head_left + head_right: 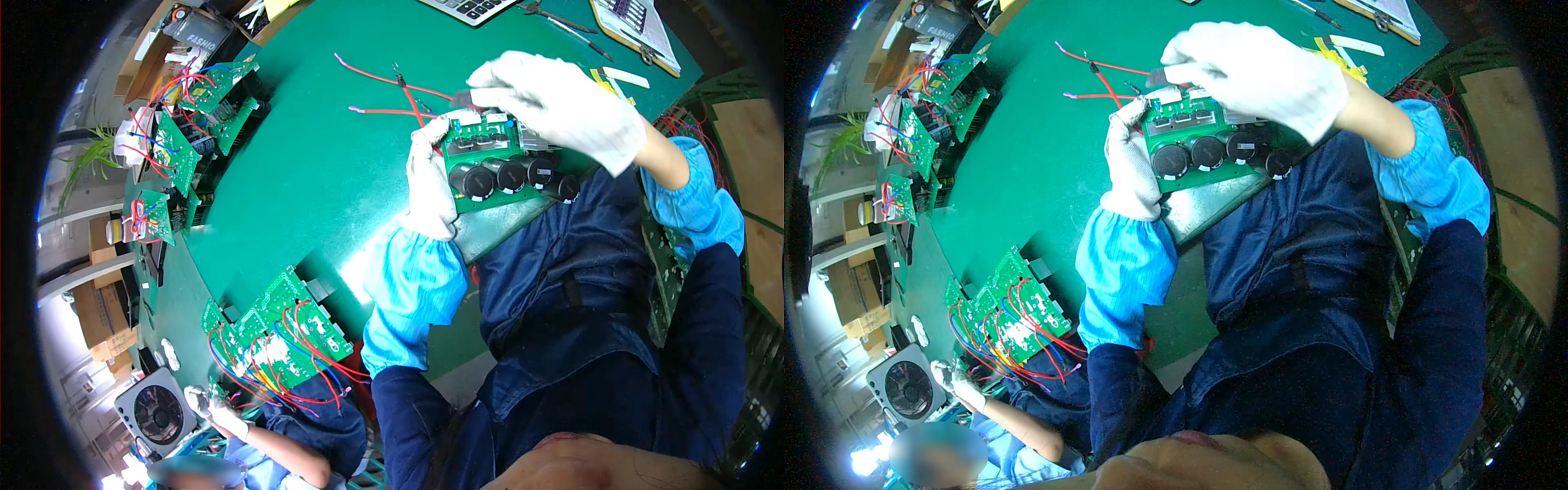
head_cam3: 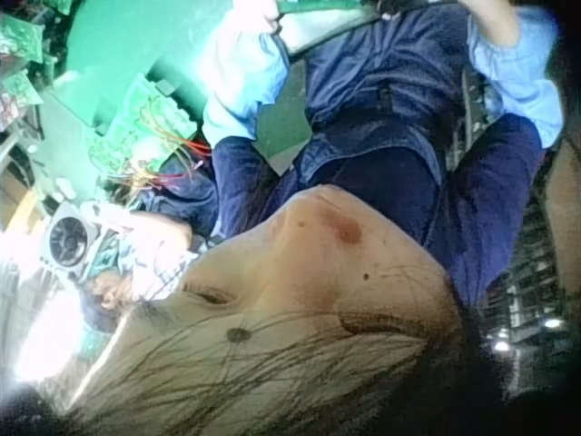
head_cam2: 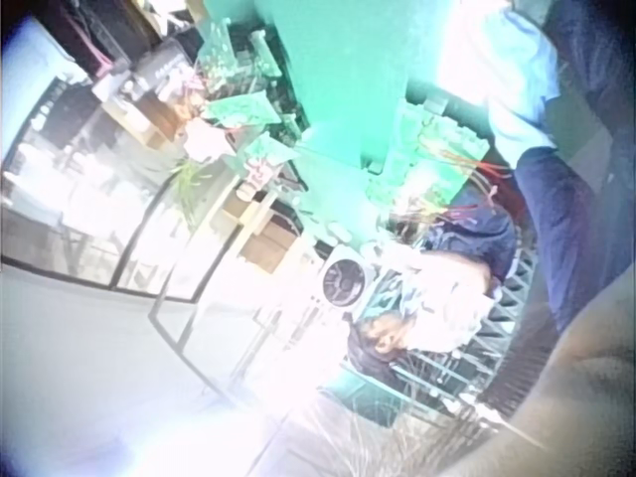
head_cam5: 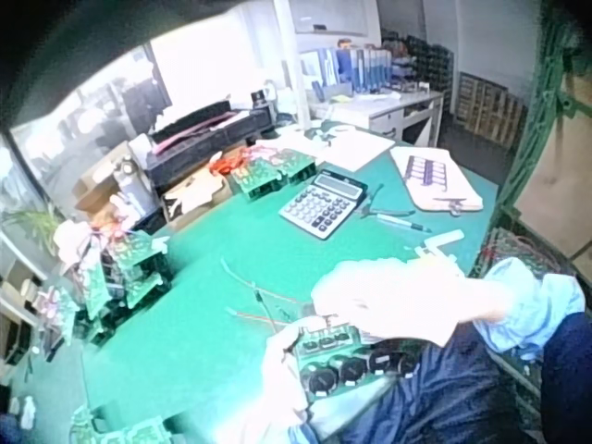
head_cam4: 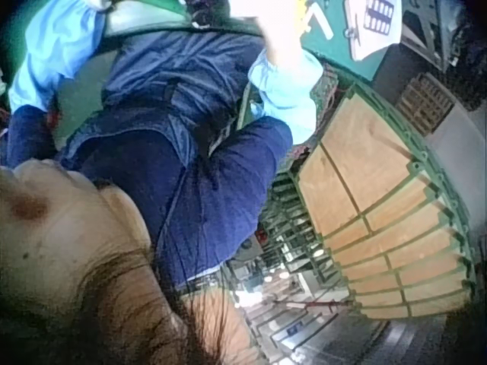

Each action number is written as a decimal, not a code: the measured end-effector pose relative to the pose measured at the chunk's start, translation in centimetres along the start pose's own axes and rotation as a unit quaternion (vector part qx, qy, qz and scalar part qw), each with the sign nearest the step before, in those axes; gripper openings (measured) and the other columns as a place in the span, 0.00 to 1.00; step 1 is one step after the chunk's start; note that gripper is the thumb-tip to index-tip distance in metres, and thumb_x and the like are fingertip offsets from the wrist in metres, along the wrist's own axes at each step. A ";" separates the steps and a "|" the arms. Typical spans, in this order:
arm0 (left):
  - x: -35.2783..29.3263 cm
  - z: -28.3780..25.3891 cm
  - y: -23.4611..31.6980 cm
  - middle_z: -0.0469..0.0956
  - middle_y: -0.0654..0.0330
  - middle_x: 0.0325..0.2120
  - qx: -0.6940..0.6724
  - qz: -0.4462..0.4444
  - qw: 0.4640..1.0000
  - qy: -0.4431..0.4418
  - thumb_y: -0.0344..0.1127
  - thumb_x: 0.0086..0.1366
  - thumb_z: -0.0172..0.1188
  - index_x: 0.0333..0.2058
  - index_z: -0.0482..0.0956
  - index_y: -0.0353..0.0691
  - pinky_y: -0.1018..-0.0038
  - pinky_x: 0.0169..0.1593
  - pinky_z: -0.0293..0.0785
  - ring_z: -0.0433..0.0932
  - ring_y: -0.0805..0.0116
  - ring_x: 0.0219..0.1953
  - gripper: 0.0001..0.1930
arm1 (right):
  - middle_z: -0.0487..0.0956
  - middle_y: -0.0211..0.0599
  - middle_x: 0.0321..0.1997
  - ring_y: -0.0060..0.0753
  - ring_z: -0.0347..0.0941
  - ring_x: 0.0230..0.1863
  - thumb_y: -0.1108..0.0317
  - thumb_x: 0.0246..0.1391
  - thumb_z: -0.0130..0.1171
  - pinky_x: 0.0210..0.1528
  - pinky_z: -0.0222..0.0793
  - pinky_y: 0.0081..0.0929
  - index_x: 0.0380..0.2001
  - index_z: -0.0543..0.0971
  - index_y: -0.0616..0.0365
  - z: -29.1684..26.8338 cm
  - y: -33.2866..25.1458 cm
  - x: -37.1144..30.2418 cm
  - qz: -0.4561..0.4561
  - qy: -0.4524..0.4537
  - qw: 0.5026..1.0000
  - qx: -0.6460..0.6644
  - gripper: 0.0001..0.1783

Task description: Assembling capacitors and wiring onto printed circuit boards at an industrial workbench.

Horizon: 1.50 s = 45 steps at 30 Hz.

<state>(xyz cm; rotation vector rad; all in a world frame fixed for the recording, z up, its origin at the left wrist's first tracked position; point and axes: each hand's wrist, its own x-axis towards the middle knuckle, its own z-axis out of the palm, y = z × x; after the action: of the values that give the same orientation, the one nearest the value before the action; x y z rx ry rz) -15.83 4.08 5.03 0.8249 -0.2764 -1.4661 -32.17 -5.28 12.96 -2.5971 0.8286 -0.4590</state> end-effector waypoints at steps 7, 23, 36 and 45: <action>-0.5 0.4 0.1 0.78 0.48 0.44 0.007 -0.001 0.999 -0.032 0.43 0.65 0.48 0.47 0.75 0.30 0.62 0.52 0.75 0.79 0.56 0.46 0.21 | 0.73 0.33 0.39 0.37 0.72 0.42 0.72 0.46 0.56 0.44 0.70 0.32 0.51 0.74 0.49 -0.4 -2.2 -2.3 -0.148 0.003 0.964 -0.220 0.24; 0.3 -0.5 -0.6 0.79 0.48 0.42 0.034 0.025 0.999 -0.030 0.44 0.65 0.47 0.47 0.75 0.31 0.63 0.49 0.78 0.81 0.56 0.43 0.22 | 0.74 0.31 0.42 0.34 0.71 0.43 0.70 0.42 0.56 0.44 0.68 0.31 0.51 0.75 0.48 0.2 -1.8 -2.5 -0.175 0.018 0.951 -0.255 0.27; -0.7 0.7 0.1 0.79 0.52 0.40 0.017 0.005 1.000 -0.018 0.40 0.65 0.49 0.44 0.76 0.33 0.68 0.49 0.76 0.79 0.61 0.42 0.18 | 0.75 0.30 0.38 0.36 0.70 0.39 0.76 0.42 0.56 0.40 0.67 0.33 0.50 0.78 0.48 -0.7 -0.9 -2.8 -0.179 0.052 0.960 -0.209 0.27; -0.4 0.4 0.1 0.79 0.51 0.42 0.046 0.027 0.998 -0.036 0.40 0.65 0.47 0.44 0.77 0.32 0.67 0.48 0.77 0.80 0.59 0.43 0.19 | 0.74 0.31 0.34 0.35 0.71 0.38 0.75 0.43 0.57 0.37 0.66 0.31 0.47 0.79 0.50 -1.1 -0.2 -3.8 -0.171 0.067 0.956 -0.230 0.23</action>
<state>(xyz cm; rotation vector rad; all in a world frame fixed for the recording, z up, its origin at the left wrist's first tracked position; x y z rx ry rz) -16.10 4.32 5.47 0.8330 -0.4204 -1.4438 -35.51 -3.10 13.31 -3.1959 0.5765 -0.6039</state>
